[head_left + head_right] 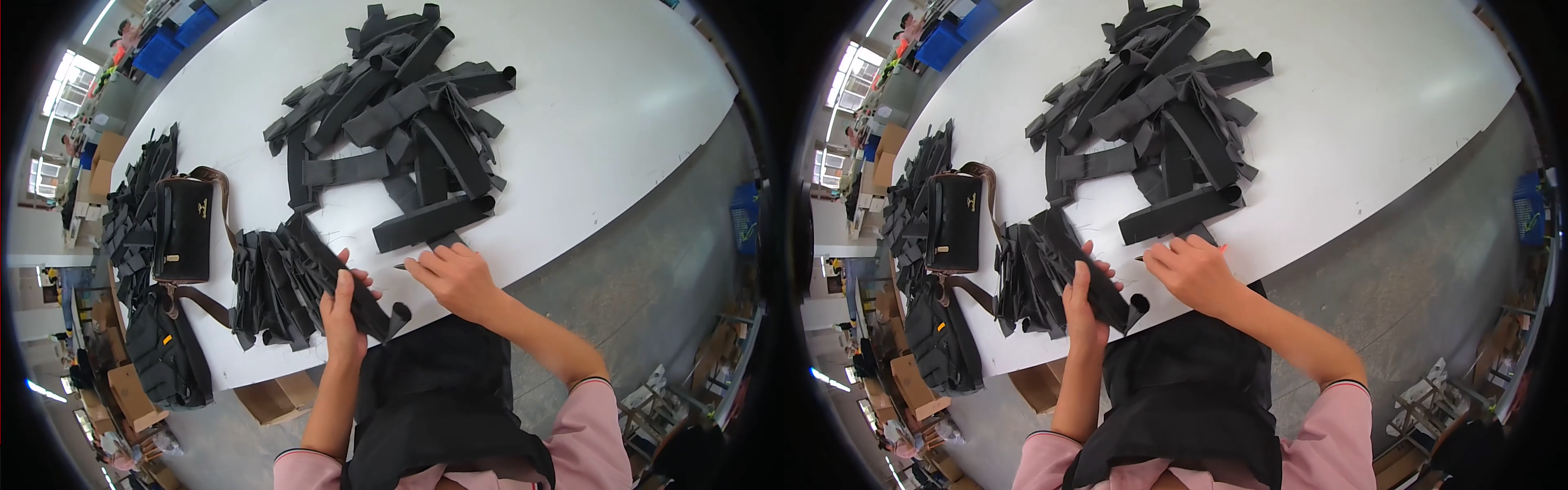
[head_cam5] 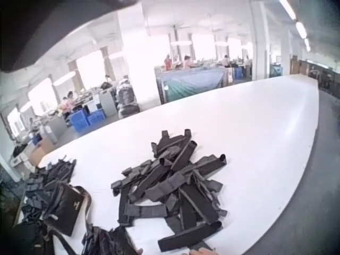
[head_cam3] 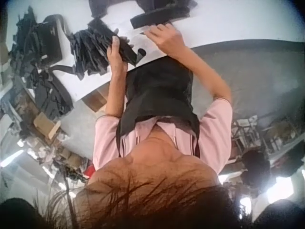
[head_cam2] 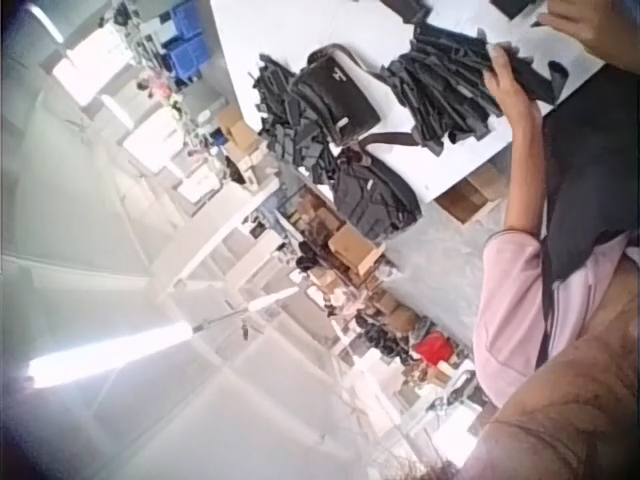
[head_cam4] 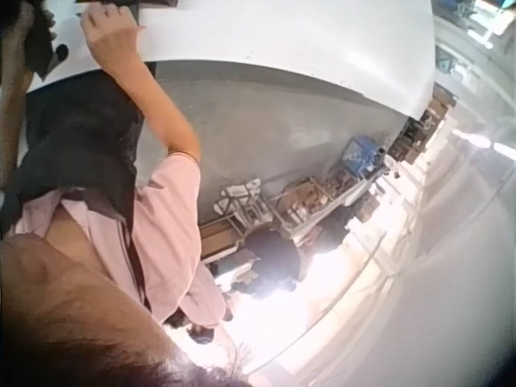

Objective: Sorting and stacking black nylon strap components on a workbench in a factory setting.

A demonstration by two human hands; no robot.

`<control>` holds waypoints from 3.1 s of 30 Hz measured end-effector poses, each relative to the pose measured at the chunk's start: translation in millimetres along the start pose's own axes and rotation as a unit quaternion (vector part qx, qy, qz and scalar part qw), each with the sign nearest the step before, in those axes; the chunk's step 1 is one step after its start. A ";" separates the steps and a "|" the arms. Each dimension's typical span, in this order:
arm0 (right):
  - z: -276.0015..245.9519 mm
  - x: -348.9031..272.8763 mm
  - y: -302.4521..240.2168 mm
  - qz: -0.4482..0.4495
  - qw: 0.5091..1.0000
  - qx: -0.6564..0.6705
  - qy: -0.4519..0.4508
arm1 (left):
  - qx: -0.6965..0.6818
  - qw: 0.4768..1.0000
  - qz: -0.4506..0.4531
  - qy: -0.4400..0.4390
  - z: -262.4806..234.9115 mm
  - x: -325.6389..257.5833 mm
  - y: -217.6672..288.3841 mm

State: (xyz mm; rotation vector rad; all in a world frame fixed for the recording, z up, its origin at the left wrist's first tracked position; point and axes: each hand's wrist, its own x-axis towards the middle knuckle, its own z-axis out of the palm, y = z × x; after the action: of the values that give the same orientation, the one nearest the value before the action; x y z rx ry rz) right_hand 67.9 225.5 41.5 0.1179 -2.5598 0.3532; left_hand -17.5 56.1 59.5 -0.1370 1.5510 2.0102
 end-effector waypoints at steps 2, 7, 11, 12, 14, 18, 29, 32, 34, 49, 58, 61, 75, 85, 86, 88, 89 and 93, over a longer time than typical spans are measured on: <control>-3.2 3.3 11.7 0.069 0.994 0.041 0.075 | -0.004 1.000 0.005 0.000 -6.0 2.0 1.1; -2.5 22.0 71.7 0.222 0.949 0.029 -0.221 | -0.008 0.999 -0.018 -0.035 -1.6 -3.6 6.2; -17.4 14.1 96.7 0.228 0.934 0.046 -0.273 | -0.040 0.998 0.023 -0.049 -7.1 0.4 11.3; -27.8 16.5 103.7 0.262 0.936 0.104 -0.210 | -0.029 0.997 0.041 -0.062 -5.8 3.3 16.6; -66.7 39.8 107.5 0.348 0.908 0.212 -0.094 | -0.021 0.995 0.058 -0.079 5.3 6.8 28.8; -156.5 87.0 97.7 0.374 0.829 0.355 0.216 | -0.018 0.977 0.135 -0.165 46.6 9.9 67.0; -44.4 32.9 32.1 0.451 0.748 0.487 0.014 | 0.005 0.979 -0.024 -0.201 53.7 16.2 33.5; -5.1 7.5 -13.7 0.448 0.727 0.516 -0.064 | -0.006 0.974 -0.071 -0.215 27.1 19.9 7.2; 6.2 -5.7 -31.4 0.480 0.665 0.568 -0.069 | 0.076 0.978 -0.077 -0.177 17.3 18.3 2.7; -42.0 -13.3 -32.7 0.231 0.970 0.071 -0.021 | 0.049 0.977 -0.089 -0.185 -8.2 17.0 16.6; -21.2 7.4 -28.0 0.046 0.996 -0.045 -0.066 | 0.057 0.983 -0.075 -0.159 -6.7 9.5 23.2; -20.5 8.5 -29.5 0.067 0.993 -0.034 -0.090 | 0.060 0.983 -0.071 -0.156 -6.5 9.2 23.7; -45.7 -26.9 54.0 0.356 0.932 0.042 0.060 | -0.001 0.947 -0.101 -0.306 25.5 28.0 14.2; -57.2 -21.1 70.8 0.550 0.705 0.420 0.159 | -0.132 0.955 -0.164 -0.210 52.2 -13.4 -46.7; -52.8 -23.3 43.2 0.541 0.703 0.404 0.224 | -0.129 0.957 -0.163 -0.204 48.6 -13.1 -44.4; -40.1 -41.3 -2.9 0.414 0.827 0.336 0.180 | -0.165 0.958 -0.181 -0.152 50.2 -4.1 -39.8; -27.4 -51.4 -12.9 0.277 0.898 0.267 0.216 | -0.182 0.957 -0.187 -0.124 51.8 0.4 -36.1; -5.0 -71.0 -29.3 0.170 0.948 0.218 0.159 | -0.087 0.954 -0.192 -0.213 54.8 25.1 -22.3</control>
State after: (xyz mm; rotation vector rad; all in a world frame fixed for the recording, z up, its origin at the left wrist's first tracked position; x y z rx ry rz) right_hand 135.1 199.5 14.4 -0.2085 -2.1384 0.9849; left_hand -12.3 118.9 47.2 -0.0621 0.9898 1.7205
